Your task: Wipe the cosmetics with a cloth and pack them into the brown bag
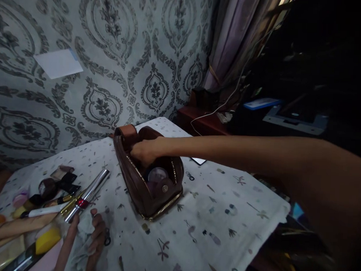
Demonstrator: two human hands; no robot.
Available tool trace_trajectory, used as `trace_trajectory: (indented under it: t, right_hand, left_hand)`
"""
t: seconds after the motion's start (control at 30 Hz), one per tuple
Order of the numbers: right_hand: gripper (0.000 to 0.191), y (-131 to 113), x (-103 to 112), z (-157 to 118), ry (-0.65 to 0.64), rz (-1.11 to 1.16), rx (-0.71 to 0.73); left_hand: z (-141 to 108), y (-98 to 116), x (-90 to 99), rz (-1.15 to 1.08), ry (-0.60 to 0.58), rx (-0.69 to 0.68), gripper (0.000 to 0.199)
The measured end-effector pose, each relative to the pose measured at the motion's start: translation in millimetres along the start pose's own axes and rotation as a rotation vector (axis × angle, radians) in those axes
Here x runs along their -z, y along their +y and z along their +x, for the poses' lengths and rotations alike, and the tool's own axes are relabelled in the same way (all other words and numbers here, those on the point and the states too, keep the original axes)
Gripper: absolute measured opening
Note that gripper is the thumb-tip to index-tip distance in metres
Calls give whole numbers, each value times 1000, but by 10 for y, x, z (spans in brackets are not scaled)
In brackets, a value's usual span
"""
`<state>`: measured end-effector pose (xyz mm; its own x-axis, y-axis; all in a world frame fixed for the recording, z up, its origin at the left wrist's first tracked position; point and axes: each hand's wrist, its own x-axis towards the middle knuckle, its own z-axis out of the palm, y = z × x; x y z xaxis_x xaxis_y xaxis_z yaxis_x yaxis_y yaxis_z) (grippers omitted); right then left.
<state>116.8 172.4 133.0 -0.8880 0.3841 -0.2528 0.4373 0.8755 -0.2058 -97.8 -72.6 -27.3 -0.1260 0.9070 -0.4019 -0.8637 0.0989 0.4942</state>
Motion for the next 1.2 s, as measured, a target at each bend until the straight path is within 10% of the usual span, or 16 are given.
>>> trace_trajectory:
  t: [0.1, 0.27, 0.77, 1.2]
  right_hand:
    - [24, -127, -62, -273, 26, -167, 49]
    - [24, -227, -296, -446, -286, -293, -49]
    - [38, -154, -422, -391, -285, -267, -151]
    - [72, -161, 405, -447, 108, -81, -195]
  left_hand:
    - [17, 31, 34, 9, 50, 24, 21]
    - [153, 45, 197, 12, 85, -21, 22]
    - [606, 79, 441, 120, 74, 71, 28]
    - [314, 55, 380, 44, -19, 45, 25]
